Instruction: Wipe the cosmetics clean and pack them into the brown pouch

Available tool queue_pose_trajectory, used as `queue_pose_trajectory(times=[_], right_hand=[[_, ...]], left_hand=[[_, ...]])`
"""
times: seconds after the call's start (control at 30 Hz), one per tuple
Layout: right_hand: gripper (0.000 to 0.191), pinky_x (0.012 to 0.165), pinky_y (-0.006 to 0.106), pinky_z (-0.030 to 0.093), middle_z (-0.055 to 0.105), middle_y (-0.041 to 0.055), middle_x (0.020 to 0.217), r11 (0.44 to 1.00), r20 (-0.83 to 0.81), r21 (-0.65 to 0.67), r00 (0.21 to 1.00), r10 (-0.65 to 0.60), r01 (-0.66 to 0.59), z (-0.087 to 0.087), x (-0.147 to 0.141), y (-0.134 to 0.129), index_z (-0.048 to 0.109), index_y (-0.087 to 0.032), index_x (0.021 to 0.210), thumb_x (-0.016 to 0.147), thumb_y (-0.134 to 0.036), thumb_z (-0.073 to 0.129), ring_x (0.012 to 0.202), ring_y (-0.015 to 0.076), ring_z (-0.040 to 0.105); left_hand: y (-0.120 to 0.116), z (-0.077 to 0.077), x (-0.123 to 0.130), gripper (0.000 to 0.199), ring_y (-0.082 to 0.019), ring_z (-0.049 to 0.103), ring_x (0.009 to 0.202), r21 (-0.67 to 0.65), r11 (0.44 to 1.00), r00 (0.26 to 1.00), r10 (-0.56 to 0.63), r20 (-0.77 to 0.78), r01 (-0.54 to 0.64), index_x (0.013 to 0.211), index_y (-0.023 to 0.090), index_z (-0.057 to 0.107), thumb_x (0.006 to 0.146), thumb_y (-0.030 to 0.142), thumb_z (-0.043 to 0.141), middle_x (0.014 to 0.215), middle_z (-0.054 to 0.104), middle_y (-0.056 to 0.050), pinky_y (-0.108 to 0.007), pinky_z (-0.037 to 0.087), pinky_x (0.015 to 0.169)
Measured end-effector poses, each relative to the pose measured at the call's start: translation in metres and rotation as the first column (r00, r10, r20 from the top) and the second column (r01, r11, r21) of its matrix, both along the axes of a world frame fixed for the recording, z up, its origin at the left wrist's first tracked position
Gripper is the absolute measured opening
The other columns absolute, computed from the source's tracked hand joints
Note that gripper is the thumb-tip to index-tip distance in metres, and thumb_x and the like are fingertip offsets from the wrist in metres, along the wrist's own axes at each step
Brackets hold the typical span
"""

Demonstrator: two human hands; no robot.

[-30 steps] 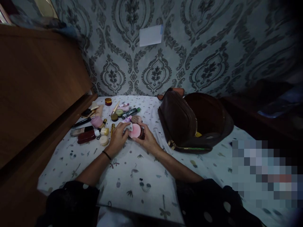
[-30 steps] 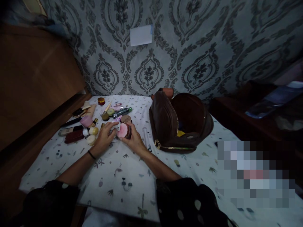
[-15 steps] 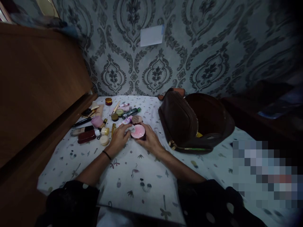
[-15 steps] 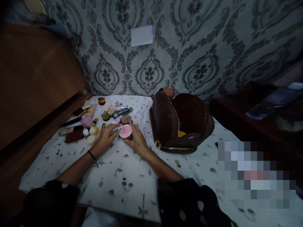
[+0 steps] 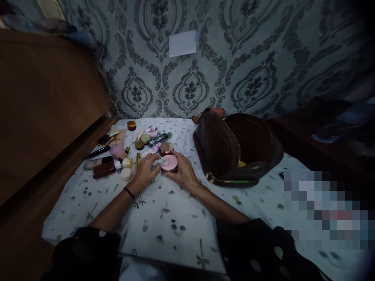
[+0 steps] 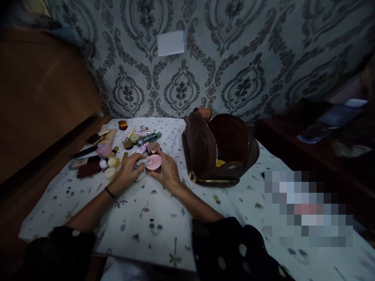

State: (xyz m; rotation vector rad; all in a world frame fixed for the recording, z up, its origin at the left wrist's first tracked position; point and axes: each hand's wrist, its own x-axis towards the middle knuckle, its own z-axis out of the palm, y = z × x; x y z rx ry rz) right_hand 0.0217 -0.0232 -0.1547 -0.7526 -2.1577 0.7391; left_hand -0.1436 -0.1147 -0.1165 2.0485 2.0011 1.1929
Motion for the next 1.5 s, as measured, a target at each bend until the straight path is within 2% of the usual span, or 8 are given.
queue_pose_trajectory(times=[0.2, 0.37, 0.5, 0.63, 0.77, 1.17, 1.37, 1.5], right_hand=[[0.090, 0.101, 0.047, 0.043, 0.060, 0.0115, 0.132, 0.996, -0.038, -0.087, 0.999, 0.027, -0.030, 0.010, 0.002, -0.003, 0.039, -0.019, 0.145, 0.065, -0.030, 0.078, 0.116, 0.0325, 0.055], [0.100, 0.097, 0.045, 0.045, 0.062, 0.0109, 0.128, 0.993, -0.050, -0.118, 0.999, -0.008, 0.003, 0.004, -0.001, -0.002, 0.030, -0.019, 0.151, 0.064, -0.029, 0.077, 0.115, 0.0319, 0.056], [0.093, 0.097, 0.043, 0.046, 0.062, 0.0136, 0.126, 0.995, -0.026, -0.095, 0.999, -0.045, 0.042, 0.001, -0.003, -0.001, 0.038, -0.015, 0.145, 0.062, -0.026, 0.077, 0.114, 0.0322, 0.056], [0.074, 0.098, 0.045, 0.045, 0.064, 0.0142, 0.121, 0.998, 0.035, -0.056, 0.999, 0.011, -0.009, 0.000, 0.007, -0.001, 0.053, -0.014, 0.134, 0.065, -0.026, 0.077, 0.112, 0.0319, 0.057], [0.068, 0.097, 0.045, 0.046, 0.065, 0.0114, 0.119, 0.995, 0.005, -0.043, 0.996, 0.093, -0.093, -0.001, 0.021, 0.000, 0.056, -0.017, 0.131, 0.067, -0.028, 0.079, 0.112, 0.0306, 0.059], [0.068, 0.098, 0.047, 0.046, 0.066, 0.0132, 0.122, 0.995, 0.031, -0.033, 0.995, 0.092, -0.091, 0.003, 0.025, 0.001, 0.060, -0.016, 0.129, 0.066, -0.027, 0.082, 0.114, 0.0324, 0.058], [0.066, 0.097, 0.048, 0.046, 0.068, 0.0118, 0.117, 0.997, 0.042, -0.040, 0.997, 0.068, -0.066, 0.004, 0.024, 0.000, 0.062, -0.017, 0.125, 0.064, -0.026, 0.083, 0.111, 0.0321, 0.059], [0.064, 0.096, 0.046, 0.047, 0.068, 0.0105, 0.113, 0.998, 0.042, -0.027, 0.997, 0.066, -0.065, 0.004, 0.023, -0.001, 0.064, -0.017, 0.123, 0.063, -0.028, 0.084, 0.109, 0.0316, 0.060]], left_hand=[[-0.002, 0.001, 0.003, 0.023, -0.022, 0.060, 0.093, 0.021, 1.000, 0.999, 0.002, -0.033, -0.002, 0.102, 0.018, 0.063, 0.083, 0.011, 0.051, 0.095, 0.063, -0.006, -0.033, 0.048, 0.082], [-0.001, 0.000, 0.000, 0.031, -0.021, 0.059, 0.092, 0.012, 0.999, 0.999, -0.042, -0.033, 0.043, 0.108, 0.019, 0.065, 0.085, 0.008, 0.047, 0.097, 0.061, -0.005, -0.031, 0.046, 0.081], [-0.001, 0.003, 0.001, 0.023, -0.020, 0.060, 0.091, -0.003, 0.999, 0.999, -0.040, 0.002, 0.040, 0.105, 0.019, 0.066, 0.089, 0.015, 0.049, 0.095, 0.062, -0.005, -0.032, 0.046, 0.082], [-0.001, 0.004, 0.006, 0.018, -0.021, 0.061, 0.093, -0.017, 0.999, 0.999, -0.028, 0.029, 0.028, 0.102, 0.019, 0.066, 0.091, 0.030, 0.057, 0.096, 0.062, -0.005, -0.032, 0.047, 0.083], [0.001, 0.001, 0.008, 0.014, -0.021, 0.061, 0.095, -0.001, 0.999, 0.998, -0.034, 0.051, 0.034, 0.098, 0.019, 0.066, 0.088, 0.022, 0.056, 0.096, 0.063, -0.005, -0.033, 0.047, 0.084], [0.007, 0.000, 0.013, 0.034, -0.023, 0.062, 0.105, 0.055, 0.998, 0.998, -0.020, 0.064, 0.016, 0.106, 0.020, 0.062, 0.078, 0.007, 0.048, 0.109, 0.068, -0.006, -0.040, 0.049, 0.095], [0.015, -0.003, 0.011, 0.047, -0.022, 0.059, 0.113, 0.074, 0.987, 0.989, -0.146, 0.012, 0.144, 0.111, 0.020, 0.066, 0.074, 0.001, 0.043, 0.114, 0.067, -0.008, -0.043, 0.045, 0.103], [0.016, 0.004, 0.011, 0.037, -0.022, 0.061, 0.107, 0.000, 0.990, 0.990, -0.142, 0.005, 0.142, 0.105, 0.019, 0.071, 0.081, 0.008, 0.046, 0.109, 0.067, -0.008, -0.041, 0.048, 0.099]])
